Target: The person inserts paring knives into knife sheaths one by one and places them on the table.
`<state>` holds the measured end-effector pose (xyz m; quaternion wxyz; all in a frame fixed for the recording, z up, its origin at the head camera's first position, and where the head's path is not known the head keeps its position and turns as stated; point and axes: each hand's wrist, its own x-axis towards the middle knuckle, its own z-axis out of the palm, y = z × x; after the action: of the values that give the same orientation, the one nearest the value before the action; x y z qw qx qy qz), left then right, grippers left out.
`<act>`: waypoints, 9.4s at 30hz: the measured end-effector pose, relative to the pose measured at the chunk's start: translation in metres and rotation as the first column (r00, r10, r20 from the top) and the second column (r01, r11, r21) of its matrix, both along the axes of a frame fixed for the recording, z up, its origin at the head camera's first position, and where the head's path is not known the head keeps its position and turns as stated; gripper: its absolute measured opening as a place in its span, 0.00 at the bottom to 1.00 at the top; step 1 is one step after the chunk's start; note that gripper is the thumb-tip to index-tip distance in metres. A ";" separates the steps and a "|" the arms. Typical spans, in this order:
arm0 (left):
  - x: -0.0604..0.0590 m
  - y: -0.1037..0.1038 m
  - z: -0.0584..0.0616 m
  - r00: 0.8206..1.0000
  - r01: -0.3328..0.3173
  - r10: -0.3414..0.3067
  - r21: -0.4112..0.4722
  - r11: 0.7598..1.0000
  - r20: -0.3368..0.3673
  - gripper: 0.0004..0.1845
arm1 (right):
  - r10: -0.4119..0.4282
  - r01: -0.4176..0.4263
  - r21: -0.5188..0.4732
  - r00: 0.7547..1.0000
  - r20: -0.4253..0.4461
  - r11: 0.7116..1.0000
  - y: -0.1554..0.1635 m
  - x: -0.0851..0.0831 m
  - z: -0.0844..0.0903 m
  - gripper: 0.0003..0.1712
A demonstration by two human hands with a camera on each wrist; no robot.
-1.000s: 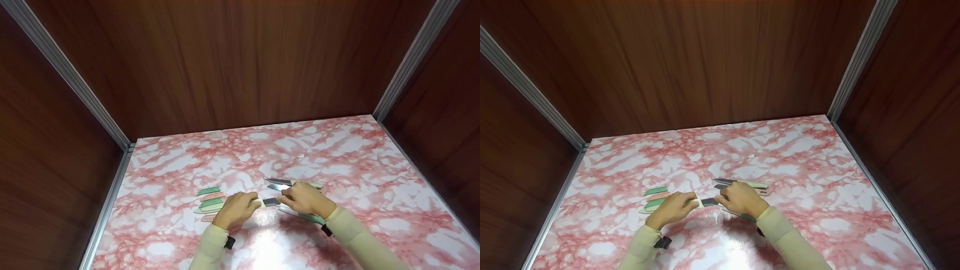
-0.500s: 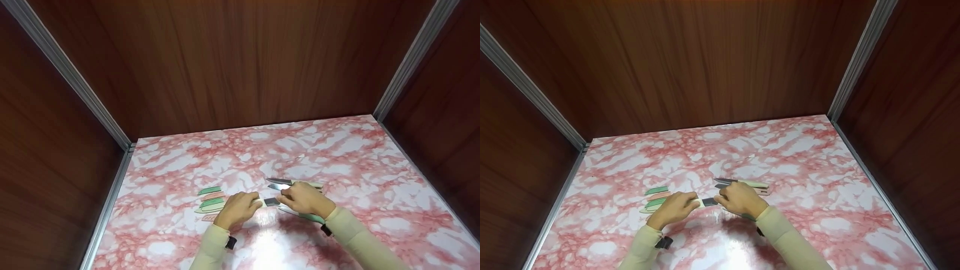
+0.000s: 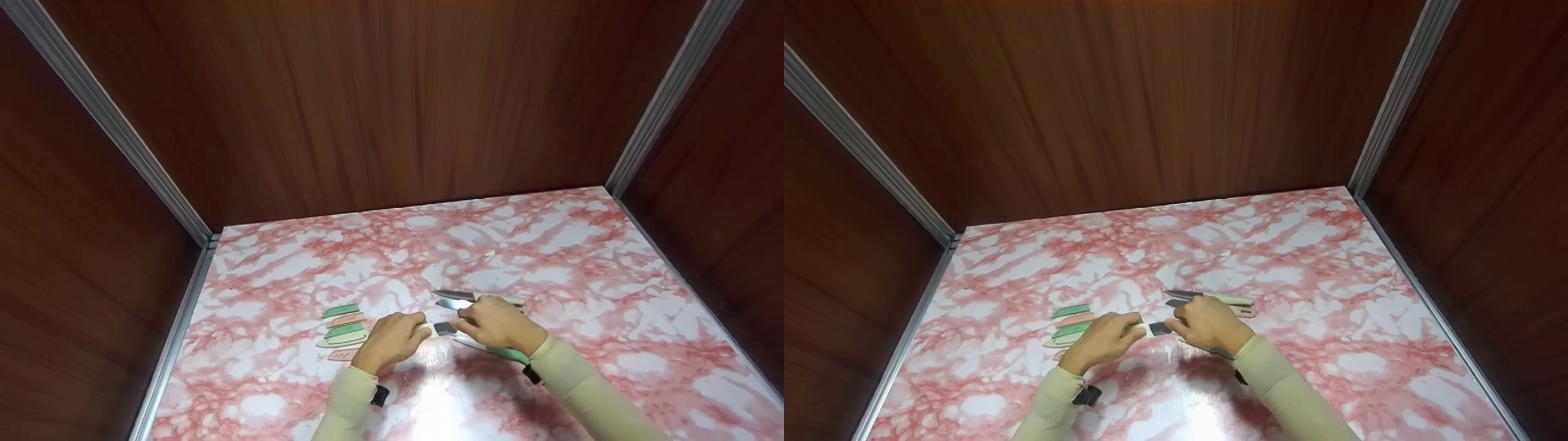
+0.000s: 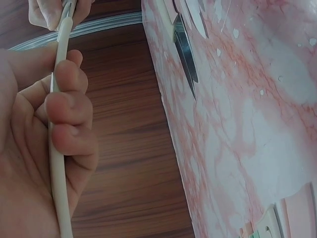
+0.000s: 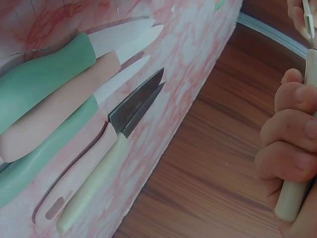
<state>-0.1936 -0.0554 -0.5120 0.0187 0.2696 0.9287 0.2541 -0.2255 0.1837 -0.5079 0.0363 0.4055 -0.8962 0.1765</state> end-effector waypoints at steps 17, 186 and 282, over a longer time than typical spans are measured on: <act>0.000 -0.001 0.001 1.000 -0.004 0.004 0.007 1.000 -0.008 0.12 | 0.029 -0.030 -0.004 0.996 -0.079 1.000 -0.006 -0.003 0.000 0.23; -0.024 -0.109 -0.020 0.987 -0.152 0.151 0.020 0.988 0.055 0.12 | -0.713 0.759 0.062 0.578 0.396 0.649 -0.041 -0.150 -0.044 0.05; -0.045 -0.113 -0.020 0.954 -0.299 0.295 -0.093 0.950 -0.059 0.02 | -0.209 0.179 0.143 0.948 0.239 0.973 0.068 -0.021 -0.045 0.07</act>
<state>-0.2385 -0.1681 -0.5320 -0.0267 0.1310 0.9705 0.2009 -0.2464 0.2520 -0.5527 -0.0853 0.2908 -0.9380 0.1685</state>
